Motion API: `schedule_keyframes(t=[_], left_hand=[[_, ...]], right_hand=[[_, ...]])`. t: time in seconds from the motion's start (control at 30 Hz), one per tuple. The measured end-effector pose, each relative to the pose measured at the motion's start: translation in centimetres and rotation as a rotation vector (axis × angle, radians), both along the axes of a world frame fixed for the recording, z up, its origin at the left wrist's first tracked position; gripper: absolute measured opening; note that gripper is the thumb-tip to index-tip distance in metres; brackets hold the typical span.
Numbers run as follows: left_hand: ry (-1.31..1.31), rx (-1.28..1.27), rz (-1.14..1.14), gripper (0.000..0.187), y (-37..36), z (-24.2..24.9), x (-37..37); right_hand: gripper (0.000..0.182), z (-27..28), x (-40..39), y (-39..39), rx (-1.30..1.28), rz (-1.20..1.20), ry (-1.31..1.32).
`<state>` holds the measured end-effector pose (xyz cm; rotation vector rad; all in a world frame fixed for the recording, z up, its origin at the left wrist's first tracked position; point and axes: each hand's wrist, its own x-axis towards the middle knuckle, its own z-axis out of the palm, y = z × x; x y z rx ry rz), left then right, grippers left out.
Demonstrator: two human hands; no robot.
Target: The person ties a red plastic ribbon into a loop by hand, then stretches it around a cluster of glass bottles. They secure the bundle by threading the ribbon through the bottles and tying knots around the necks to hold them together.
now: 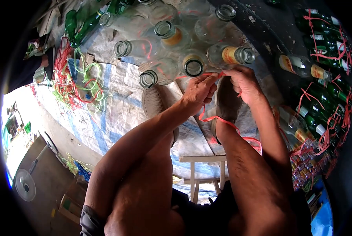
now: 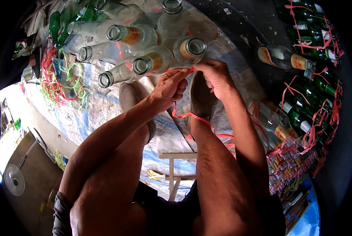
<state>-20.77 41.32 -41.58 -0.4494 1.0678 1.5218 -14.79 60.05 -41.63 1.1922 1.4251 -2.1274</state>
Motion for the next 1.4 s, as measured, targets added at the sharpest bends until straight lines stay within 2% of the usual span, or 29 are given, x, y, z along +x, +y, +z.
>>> schedule_keyframes(t=[0.1,0.23,0.33,0.4,0.6,0.7,0.9,0.97,1.03,1.07,1.1,1.23,1.4], left_hand=[[-0.032,-0.041,-0.001,0.034,0.6,0.3,-0.3],[-0.007,-0.038,0.001,0.024,0.8,0.3,-0.3],[0.077,-0.094,-0.004,0.027,1.1,-0.2,0.1],[0.047,-0.031,0.035,0.032,1.1,-0.7,0.3],[0.119,-0.097,0.014,0.04,1.0,0.3,0.0],[0.165,-0.041,0.021,0.044,0.5,0.6,0.0],[0.24,-0.221,-0.142,0.048,0.5,2.0,-1.2],[0.479,-0.135,-0.19,0.041,-0.1,0.1,-0.6],[0.51,-0.103,-0.238,0.037,0.3,1.5,-1.2],[0.315,-0.214,-0.344,0.035,0.5,2.9,-2.2],[0.273,-0.093,-0.368,0.036,-0.2,0.8,-1.7],[0.3,-0.193,-0.465,0.034,0.1,2.8,-2.2],[0.24,-0.193,-0.494,0.024,0.1,3.0,-2.4]], right_hand=[[0.013,-0.3,0.1,0.4,-0.019,-0.012,-0.001],[0.014,-0.6,-0.1,0.6,-0.012,-0.033,-0.02],[0.023,-1.0,-0.2,1.1,-0.001,-0.032,-0.005],[0.028,-1.3,0.0,1.3,-0.003,-0.056,0.003],[0.022,-1.4,0.0,1.4,0.011,-0.063,0.004],[0.022,-1.1,-0.1,1.3,0.024,-0.034,-0.008],[0.026,-2.0,0.3,1.5,0.037,-0.063,0.013],[0.025,-1.5,0.1,1.0,0.052,-0.067,0.034],[0.027,-1.1,0.1,0.8,0.059,-0.064,0.001],[0.028,-1.0,0.1,0.8,0.054,-0.05,-0.015],[0.031,-1.1,0.1,1.0,0.025,-0.047,0.021],[0.017,-0.4,0.0,0.8,-0.027,-0.103,0.016],[0.014,-0.2,-0.1,0.7,-0.033,-0.083,0.031]])
